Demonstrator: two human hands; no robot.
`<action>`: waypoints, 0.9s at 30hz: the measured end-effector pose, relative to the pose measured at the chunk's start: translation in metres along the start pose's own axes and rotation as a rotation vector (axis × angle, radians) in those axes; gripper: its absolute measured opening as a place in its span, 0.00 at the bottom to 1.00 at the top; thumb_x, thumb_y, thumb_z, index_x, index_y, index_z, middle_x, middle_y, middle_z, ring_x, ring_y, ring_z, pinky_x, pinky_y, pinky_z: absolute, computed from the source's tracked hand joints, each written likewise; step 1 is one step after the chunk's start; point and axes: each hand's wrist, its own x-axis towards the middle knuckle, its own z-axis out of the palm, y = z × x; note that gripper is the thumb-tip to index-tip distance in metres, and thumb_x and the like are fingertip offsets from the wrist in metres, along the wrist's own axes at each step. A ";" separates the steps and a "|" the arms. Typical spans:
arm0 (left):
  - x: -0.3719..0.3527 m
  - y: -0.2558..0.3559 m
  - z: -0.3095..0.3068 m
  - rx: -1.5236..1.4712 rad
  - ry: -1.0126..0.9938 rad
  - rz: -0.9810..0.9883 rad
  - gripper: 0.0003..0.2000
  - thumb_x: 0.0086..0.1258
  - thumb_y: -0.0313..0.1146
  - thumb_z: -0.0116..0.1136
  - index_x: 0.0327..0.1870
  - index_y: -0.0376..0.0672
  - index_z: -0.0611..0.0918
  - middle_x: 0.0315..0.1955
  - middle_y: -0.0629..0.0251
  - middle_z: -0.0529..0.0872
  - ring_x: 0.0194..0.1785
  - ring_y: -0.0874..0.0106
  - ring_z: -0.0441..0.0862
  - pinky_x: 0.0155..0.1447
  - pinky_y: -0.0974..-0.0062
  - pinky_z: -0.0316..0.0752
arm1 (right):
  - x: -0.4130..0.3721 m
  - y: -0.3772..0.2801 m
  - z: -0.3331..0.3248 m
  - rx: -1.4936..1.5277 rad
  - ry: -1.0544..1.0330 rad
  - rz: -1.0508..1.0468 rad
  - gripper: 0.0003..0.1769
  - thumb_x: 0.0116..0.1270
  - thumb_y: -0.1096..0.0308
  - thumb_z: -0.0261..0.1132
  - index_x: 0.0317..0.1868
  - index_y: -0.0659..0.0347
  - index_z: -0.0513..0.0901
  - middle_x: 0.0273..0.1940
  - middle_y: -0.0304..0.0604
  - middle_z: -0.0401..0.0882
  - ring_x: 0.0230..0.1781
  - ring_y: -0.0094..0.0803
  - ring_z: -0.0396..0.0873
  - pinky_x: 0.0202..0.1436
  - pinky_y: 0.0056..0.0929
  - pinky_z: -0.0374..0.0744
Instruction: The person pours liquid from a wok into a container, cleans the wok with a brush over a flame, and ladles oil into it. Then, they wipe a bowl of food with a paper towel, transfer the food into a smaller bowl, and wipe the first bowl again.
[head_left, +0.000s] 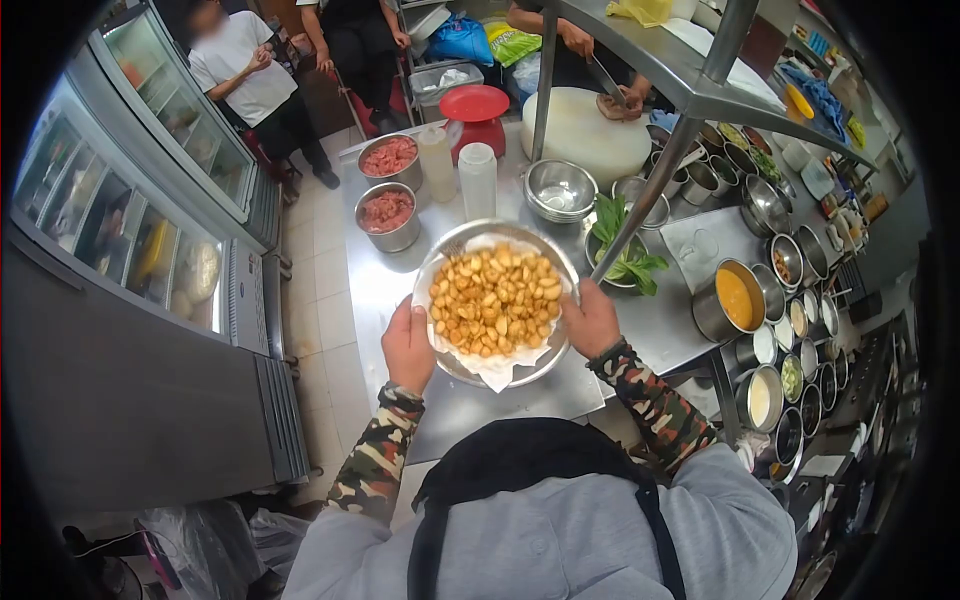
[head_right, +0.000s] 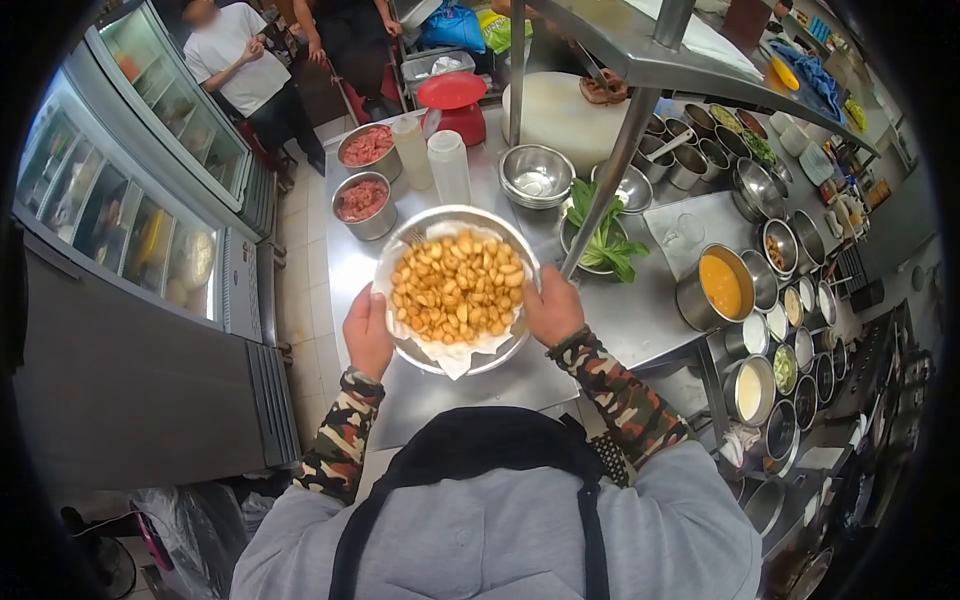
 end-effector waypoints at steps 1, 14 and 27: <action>-0.003 0.027 -0.001 0.026 0.027 0.070 0.17 0.75 0.34 0.43 0.54 0.31 0.76 0.39 0.53 0.86 0.42 0.65 0.83 0.49 0.70 0.74 | 0.000 -0.021 -0.013 0.060 0.015 0.042 0.14 0.63 0.63 0.58 0.32 0.69 0.71 0.30 0.63 0.76 0.35 0.61 0.76 0.38 0.50 0.74; 0.008 0.027 0.001 0.154 -0.072 0.017 0.16 0.72 0.35 0.44 0.51 0.33 0.79 0.39 0.49 0.85 0.43 0.56 0.83 0.51 0.66 0.74 | 0.005 -0.022 -0.013 0.096 0.037 0.084 0.14 0.60 0.65 0.59 0.33 0.70 0.74 0.31 0.65 0.77 0.37 0.61 0.76 0.43 0.49 0.74; 0.003 0.019 0.008 0.238 -0.164 -0.030 0.16 0.72 0.34 0.45 0.52 0.33 0.79 0.39 0.47 0.85 0.44 0.57 0.83 0.50 0.67 0.74 | 0.001 0.012 -0.010 0.032 -0.011 0.078 0.14 0.63 0.63 0.60 0.34 0.68 0.73 0.32 0.63 0.77 0.35 0.59 0.78 0.38 0.48 0.75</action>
